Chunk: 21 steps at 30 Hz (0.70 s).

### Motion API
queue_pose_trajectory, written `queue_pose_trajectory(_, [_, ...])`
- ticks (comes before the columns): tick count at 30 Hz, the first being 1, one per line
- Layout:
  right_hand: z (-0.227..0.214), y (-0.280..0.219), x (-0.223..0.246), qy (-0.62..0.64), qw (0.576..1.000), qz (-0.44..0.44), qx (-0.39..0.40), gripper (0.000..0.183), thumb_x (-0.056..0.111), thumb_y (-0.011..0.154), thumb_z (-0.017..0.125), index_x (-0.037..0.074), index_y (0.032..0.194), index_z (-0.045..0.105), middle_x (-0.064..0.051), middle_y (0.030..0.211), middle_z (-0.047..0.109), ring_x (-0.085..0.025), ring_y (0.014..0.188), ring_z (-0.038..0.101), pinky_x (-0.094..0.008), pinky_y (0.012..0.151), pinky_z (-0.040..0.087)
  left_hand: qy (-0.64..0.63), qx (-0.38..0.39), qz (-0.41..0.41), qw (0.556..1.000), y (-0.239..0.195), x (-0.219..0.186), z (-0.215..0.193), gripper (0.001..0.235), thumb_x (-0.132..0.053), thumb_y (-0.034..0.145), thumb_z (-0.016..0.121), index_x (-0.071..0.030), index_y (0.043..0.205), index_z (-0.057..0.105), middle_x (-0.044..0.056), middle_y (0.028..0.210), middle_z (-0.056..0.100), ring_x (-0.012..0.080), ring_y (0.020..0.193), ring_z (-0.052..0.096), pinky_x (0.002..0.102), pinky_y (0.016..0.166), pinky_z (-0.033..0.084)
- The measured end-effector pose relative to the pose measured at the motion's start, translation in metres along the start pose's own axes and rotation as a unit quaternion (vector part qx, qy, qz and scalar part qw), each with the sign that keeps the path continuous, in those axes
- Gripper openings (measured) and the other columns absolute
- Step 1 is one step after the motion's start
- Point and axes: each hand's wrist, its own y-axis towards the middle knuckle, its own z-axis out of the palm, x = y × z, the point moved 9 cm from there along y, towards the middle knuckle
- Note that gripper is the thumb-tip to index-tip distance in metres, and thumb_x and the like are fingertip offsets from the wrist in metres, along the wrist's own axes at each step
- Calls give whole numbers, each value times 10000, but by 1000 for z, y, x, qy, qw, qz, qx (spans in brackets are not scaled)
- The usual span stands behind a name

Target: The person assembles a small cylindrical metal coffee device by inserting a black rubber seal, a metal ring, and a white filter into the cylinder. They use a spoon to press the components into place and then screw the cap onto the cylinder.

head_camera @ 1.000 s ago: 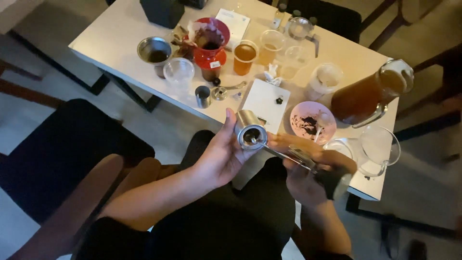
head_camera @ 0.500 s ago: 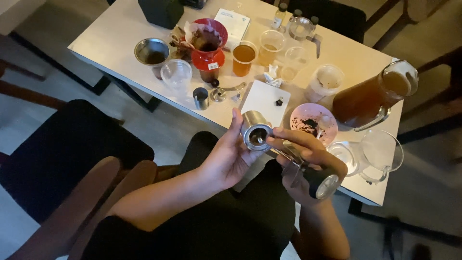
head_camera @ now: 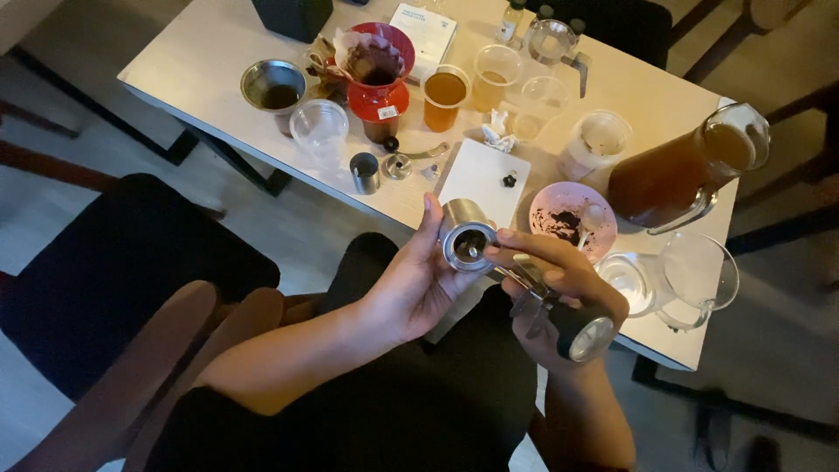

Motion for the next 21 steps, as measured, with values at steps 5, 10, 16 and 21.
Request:
queue_pose_trajectory(5, [-5, 1, 1, -25, 1000, -5, 12, 223, -36, 920, 675, 25, 1101, 560, -423, 1189, 644, -442, 871, 763, -486, 804, 685, -7, 1, -6, 1000, -6, -2, 5, 655, -454, 1048, 558, 74, 1420, 443, 431, 1294, 518, 469, 969, 663, 466, 851, 629])
queue_pose_trajectory(10, [-12, 3, -5, -59, 998, -11, 37, 217, -16, 914, 708, 34, 1091, 592, -360, 1207, 668, -403, 819, 750, -494, 767, 680, 3, 2, 8, 1000, -1, -1, 0, 654, -409, 1041, 583, 42, 1475, 393, 469, 1222, 490, 450, 923, 646, 458, 846, 623])
queue_pose_trajectory(16, [-31, -9, -9, -151, 985, -21, 80, 166, 52, 918, 671, 71, 1073, 615, -292, 1181, 675, -375, 922, 752, -491, 854, 644, 45, 31, -1, 999, 6, 7, -2, 703, -566, 1058, 433, 38, 1414, 474, 312, 1366, 563, 444, 1096, 651, 436, 957, 589])
queue_pose_trajectory(21, [-13, -10, 16, -341, 925, -18, 168, 263, 245, 1033, 586, 95, 1204, 718, -88, 1244, 753, -227, 1152, 764, -412, 1104, 562, 24, 129, -26, 991, -3, 11, 15, 705, -564, 1054, 431, 63, 1348, 564, 217, 1199, 698, 277, 1123, 694, 384, 1026, 559])
